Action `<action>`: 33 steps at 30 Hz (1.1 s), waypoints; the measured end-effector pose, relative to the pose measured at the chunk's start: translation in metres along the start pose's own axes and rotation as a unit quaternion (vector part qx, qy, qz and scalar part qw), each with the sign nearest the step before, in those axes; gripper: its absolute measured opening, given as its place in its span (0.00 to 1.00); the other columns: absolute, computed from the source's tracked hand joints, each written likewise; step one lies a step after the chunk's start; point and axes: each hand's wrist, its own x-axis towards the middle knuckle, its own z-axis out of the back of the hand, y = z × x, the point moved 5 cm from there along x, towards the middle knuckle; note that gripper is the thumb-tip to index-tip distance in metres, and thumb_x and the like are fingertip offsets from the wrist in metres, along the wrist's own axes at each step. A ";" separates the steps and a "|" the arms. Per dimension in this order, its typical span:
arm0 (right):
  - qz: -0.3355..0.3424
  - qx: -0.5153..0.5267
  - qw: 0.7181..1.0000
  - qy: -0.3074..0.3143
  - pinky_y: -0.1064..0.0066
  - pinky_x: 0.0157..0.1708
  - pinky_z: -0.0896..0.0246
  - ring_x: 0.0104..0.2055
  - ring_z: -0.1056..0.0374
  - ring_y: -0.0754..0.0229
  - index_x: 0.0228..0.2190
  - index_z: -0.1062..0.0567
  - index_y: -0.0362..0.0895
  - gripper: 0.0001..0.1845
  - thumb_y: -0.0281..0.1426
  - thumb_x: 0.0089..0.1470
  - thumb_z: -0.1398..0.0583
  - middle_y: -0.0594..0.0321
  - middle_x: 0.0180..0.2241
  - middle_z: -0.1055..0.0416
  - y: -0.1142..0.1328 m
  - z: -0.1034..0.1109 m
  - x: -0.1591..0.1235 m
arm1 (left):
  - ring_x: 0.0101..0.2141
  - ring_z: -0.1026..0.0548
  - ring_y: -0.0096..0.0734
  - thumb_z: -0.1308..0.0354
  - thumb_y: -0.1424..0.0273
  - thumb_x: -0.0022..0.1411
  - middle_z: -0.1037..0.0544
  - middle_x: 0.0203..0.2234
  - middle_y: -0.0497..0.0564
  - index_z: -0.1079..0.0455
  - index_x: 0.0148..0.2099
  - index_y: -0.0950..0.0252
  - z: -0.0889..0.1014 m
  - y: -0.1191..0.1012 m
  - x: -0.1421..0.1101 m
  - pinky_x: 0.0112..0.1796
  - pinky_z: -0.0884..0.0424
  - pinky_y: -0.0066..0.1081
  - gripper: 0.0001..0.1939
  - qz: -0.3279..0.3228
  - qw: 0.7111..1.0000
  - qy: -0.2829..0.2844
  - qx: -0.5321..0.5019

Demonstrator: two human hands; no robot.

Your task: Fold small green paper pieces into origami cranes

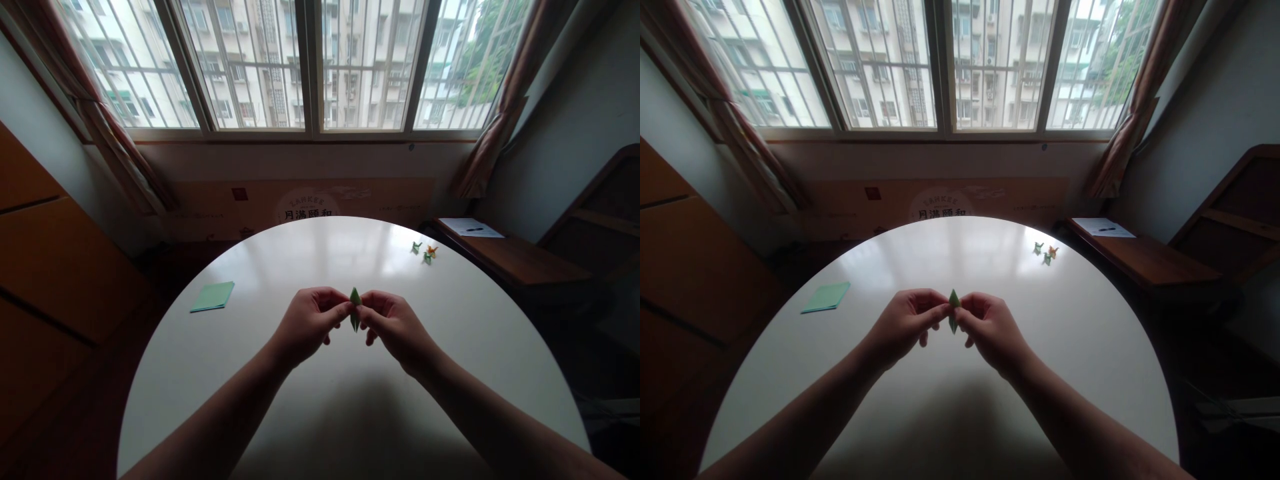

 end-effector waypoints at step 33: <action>-0.042 0.113 0.993 0.005 0.76 0.20 0.38 0.30 0.36 0.62 0.31 0.20 0.41 0.14 0.40 0.49 0.31 0.59 0.28 0.29 0.002 0.001 0.001 | 0.21 0.37 0.22 0.35 0.65 0.51 0.30 0.19 0.47 0.23 0.31 0.69 0.003 0.000 -0.002 0.16 0.40 0.19 0.11 0.061 0.994 0.001 -0.086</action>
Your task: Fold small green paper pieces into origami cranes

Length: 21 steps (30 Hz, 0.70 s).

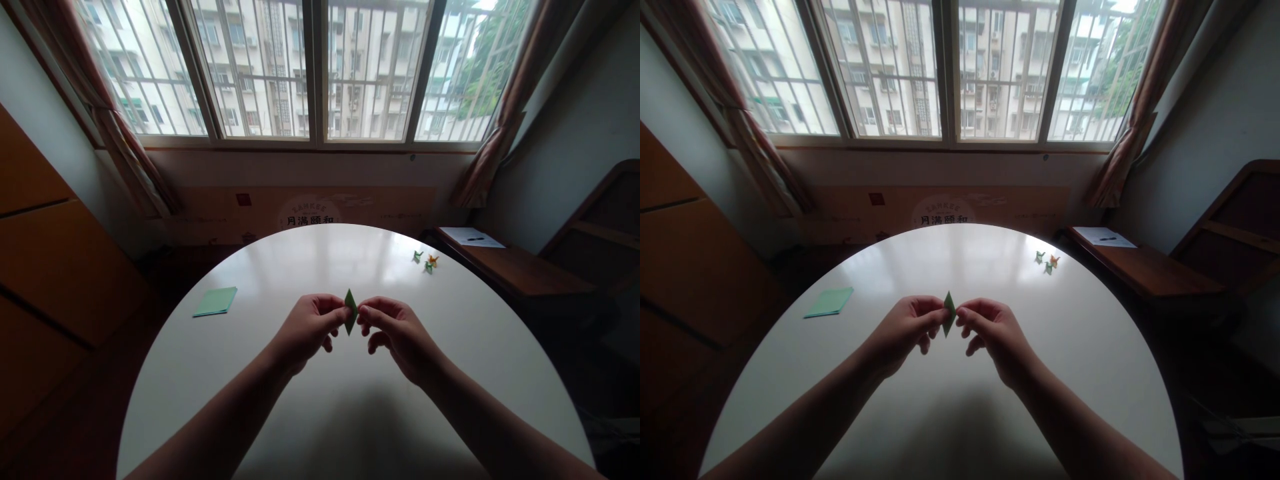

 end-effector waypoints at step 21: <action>0.043 -0.041 0.998 -0.005 0.78 0.17 0.38 0.27 0.33 0.62 0.31 0.20 0.42 0.14 0.40 0.47 0.30 0.61 0.26 0.27 0.000 0.001 -0.002 | 0.18 0.35 0.22 0.37 0.69 0.53 0.29 0.16 0.46 0.22 0.32 0.70 -0.004 -0.007 -0.004 0.15 0.38 0.20 0.08 -0.031 0.998 -0.011 0.053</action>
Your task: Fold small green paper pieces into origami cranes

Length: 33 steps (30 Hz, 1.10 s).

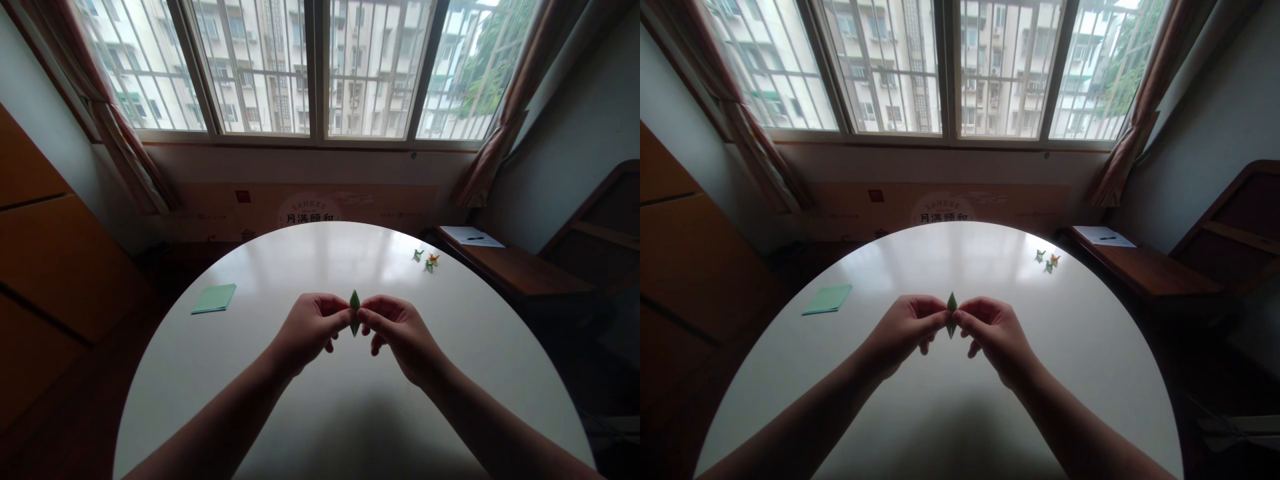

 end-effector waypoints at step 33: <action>0.092 -0.039 0.995 -0.018 0.75 0.19 0.32 0.32 0.32 0.59 0.37 0.19 0.46 0.14 0.33 0.46 0.29 0.59 0.34 0.24 0.010 -0.002 -0.003 | 0.23 0.34 0.25 0.32 0.61 0.54 0.27 0.20 0.49 0.19 0.36 0.67 0.002 0.002 0.002 0.18 0.36 0.19 0.14 -0.004 0.997 -0.021 -0.077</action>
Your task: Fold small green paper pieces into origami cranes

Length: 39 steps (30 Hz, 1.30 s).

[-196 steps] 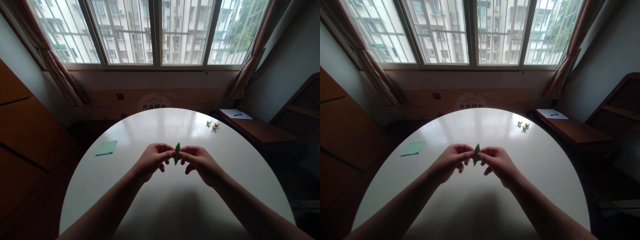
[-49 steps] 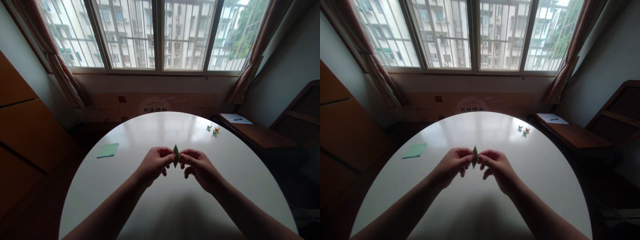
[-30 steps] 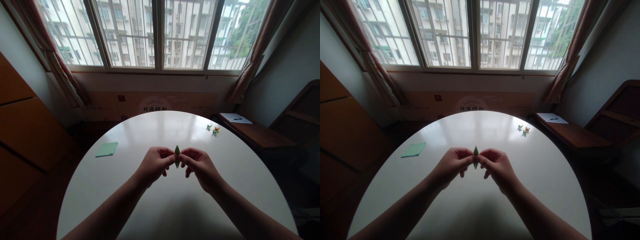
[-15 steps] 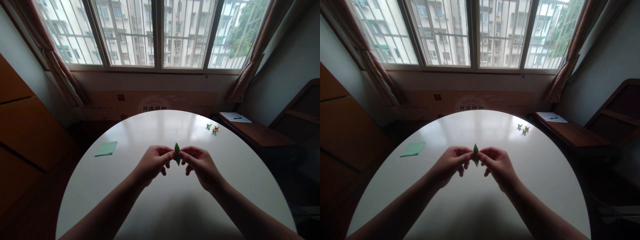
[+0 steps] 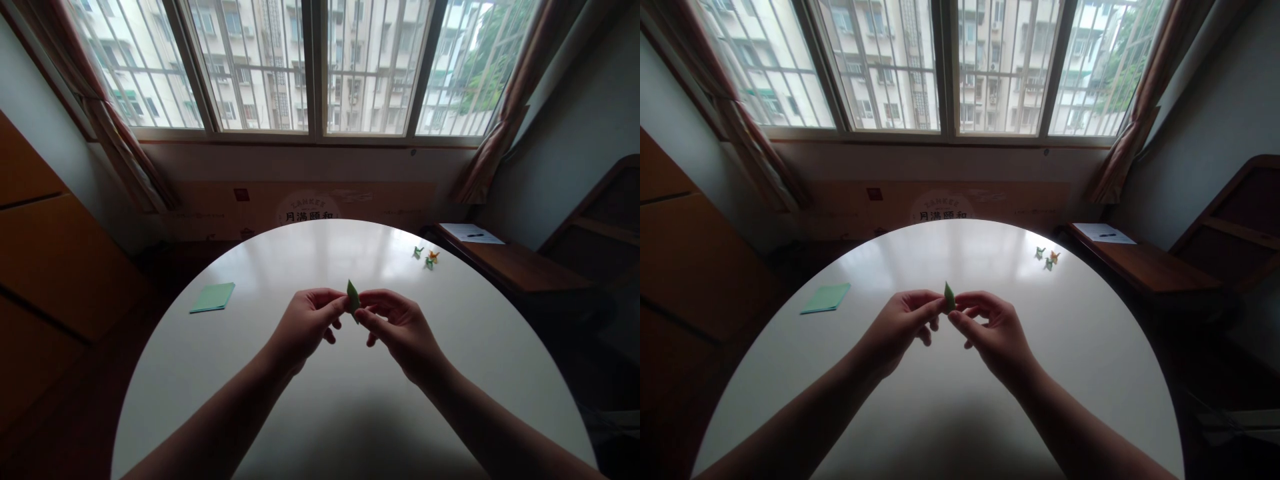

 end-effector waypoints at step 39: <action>-0.012 -0.015 1.000 -0.008 0.74 0.20 0.33 0.30 0.33 0.60 0.37 0.18 0.45 0.11 0.37 0.52 0.32 0.60 0.30 0.25 0.000 0.004 0.003 | 0.24 0.31 0.25 0.31 0.69 0.48 0.26 0.23 0.47 0.25 0.33 0.68 -0.005 0.007 -0.001 0.18 0.34 0.21 0.10 -0.016 0.996 -0.061 -0.067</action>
